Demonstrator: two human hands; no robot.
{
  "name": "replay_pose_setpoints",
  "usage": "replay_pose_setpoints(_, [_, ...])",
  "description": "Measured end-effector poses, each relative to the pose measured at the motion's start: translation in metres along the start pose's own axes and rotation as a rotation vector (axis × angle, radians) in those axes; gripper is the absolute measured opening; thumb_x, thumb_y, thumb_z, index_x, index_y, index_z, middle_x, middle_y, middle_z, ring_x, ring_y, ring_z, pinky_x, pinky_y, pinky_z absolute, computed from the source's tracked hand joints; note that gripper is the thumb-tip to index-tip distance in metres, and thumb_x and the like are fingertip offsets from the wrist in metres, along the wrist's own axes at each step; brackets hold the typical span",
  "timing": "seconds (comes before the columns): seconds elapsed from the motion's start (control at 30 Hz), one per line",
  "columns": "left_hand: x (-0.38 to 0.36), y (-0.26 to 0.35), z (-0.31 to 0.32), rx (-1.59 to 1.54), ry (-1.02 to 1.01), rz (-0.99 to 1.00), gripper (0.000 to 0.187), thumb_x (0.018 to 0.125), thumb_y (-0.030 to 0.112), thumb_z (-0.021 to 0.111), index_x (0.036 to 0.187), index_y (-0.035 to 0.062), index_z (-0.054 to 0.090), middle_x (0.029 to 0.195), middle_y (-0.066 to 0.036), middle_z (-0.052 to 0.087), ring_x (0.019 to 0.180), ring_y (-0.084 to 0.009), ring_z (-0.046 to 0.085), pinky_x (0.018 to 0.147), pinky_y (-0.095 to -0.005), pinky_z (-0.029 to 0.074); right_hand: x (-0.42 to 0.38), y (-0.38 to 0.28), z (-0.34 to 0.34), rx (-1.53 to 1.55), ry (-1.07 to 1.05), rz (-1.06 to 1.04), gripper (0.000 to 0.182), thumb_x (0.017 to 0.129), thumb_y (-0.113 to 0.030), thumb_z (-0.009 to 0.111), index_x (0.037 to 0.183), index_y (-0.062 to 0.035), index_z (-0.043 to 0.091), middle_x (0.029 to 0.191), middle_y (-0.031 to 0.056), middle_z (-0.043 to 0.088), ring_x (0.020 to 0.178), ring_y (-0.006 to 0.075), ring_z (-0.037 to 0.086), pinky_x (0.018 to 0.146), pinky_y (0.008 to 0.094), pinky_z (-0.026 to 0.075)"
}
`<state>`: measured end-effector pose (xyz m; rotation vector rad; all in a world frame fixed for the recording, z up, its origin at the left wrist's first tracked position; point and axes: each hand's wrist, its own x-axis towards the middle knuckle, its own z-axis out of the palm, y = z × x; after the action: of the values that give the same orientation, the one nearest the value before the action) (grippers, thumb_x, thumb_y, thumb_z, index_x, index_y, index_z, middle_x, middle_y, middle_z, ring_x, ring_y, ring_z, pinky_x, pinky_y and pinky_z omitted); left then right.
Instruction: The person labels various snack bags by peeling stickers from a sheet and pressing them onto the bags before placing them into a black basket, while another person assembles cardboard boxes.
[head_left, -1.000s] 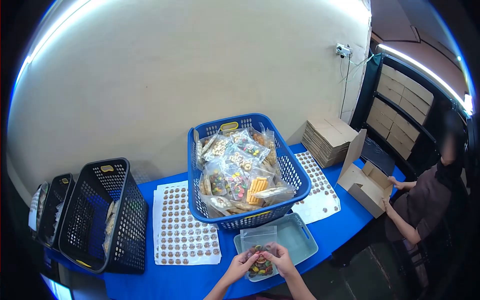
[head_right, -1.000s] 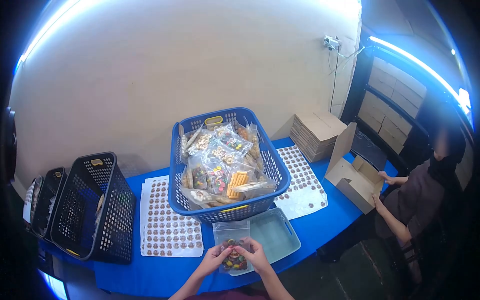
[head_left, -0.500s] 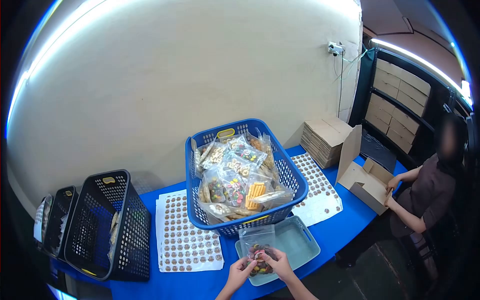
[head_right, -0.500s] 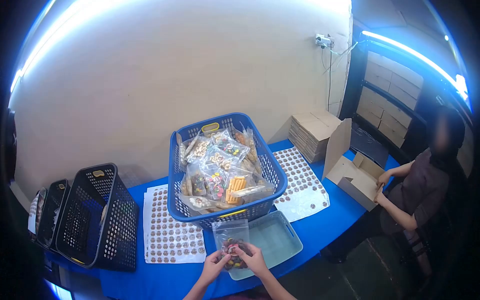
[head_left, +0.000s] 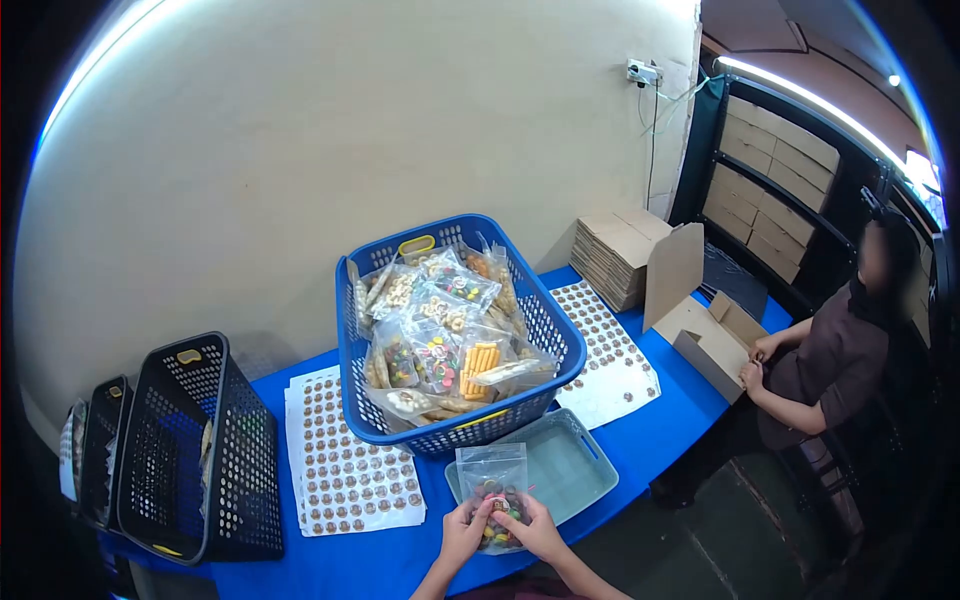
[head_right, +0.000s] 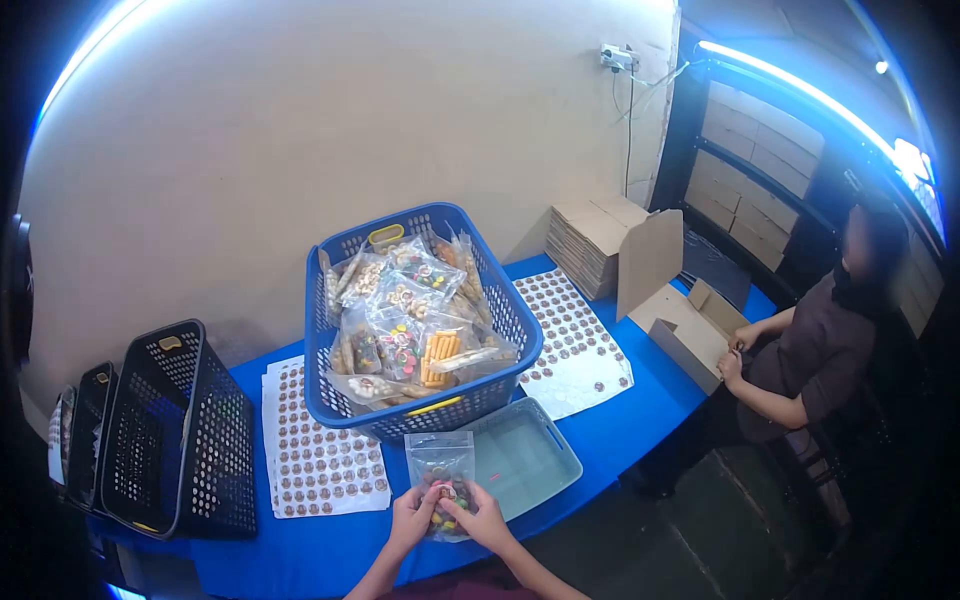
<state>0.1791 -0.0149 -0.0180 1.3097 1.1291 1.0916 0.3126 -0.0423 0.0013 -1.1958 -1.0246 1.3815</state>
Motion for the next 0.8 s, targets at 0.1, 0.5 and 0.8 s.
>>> replay_pose_setpoints(0.1, [0.002, -0.009, 0.001, 0.022, -0.071, 0.007, 0.029, 0.085, 0.025, 0.054, 0.089, -0.0026, 0.061, 0.072, -0.006, 0.062, 0.067, -0.0059, 0.054, 0.058, -0.0216, 0.044, -0.004, -0.001, -0.006, 0.073, -0.002, 0.033, 0.037, 0.081, -0.016, 0.059, 0.112, 0.0010, 0.047, 0.096, 0.0025, 0.055, 0.076, 0.0052, 0.051, 0.058, 0.0178, 0.043])
replay_pose_setpoints(0.5, [-0.008, 0.014, -0.030, 0.030, -0.354, -0.175, 0.049, 0.076, 0.028, 0.064, 0.114, 0.0018, 0.048, 0.094, -0.005, 0.058, 0.083, -0.0089, 0.053, 0.073, -0.0241, 0.044, 0.002, 0.006, 0.007, 0.113, -0.071, -0.023, 0.025, 0.082, -0.012, 0.058, 0.101, 0.0031, 0.053, 0.092, 0.0068, 0.060, 0.080, 0.0109, 0.056, 0.070, 0.0223, 0.045])
replay_pose_setpoints(0.8, [-0.024, 0.001, -0.056, -0.117, -0.120, -0.046, 0.035, 0.082, 0.023, 0.058, 0.108, 0.0012, 0.051, 0.084, -0.002, 0.059, 0.077, -0.0052, 0.051, 0.068, -0.0217, 0.044, 0.011, 0.013, 0.043, 0.162, -0.070, 0.004, 0.018, 0.084, -0.012, 0.055, 0.096, 0.0013, 0.052, 0.090, 0.0063, 0.059, 0.078, 0.0108, 0.057, 0.069, 0.0237, 0.046])
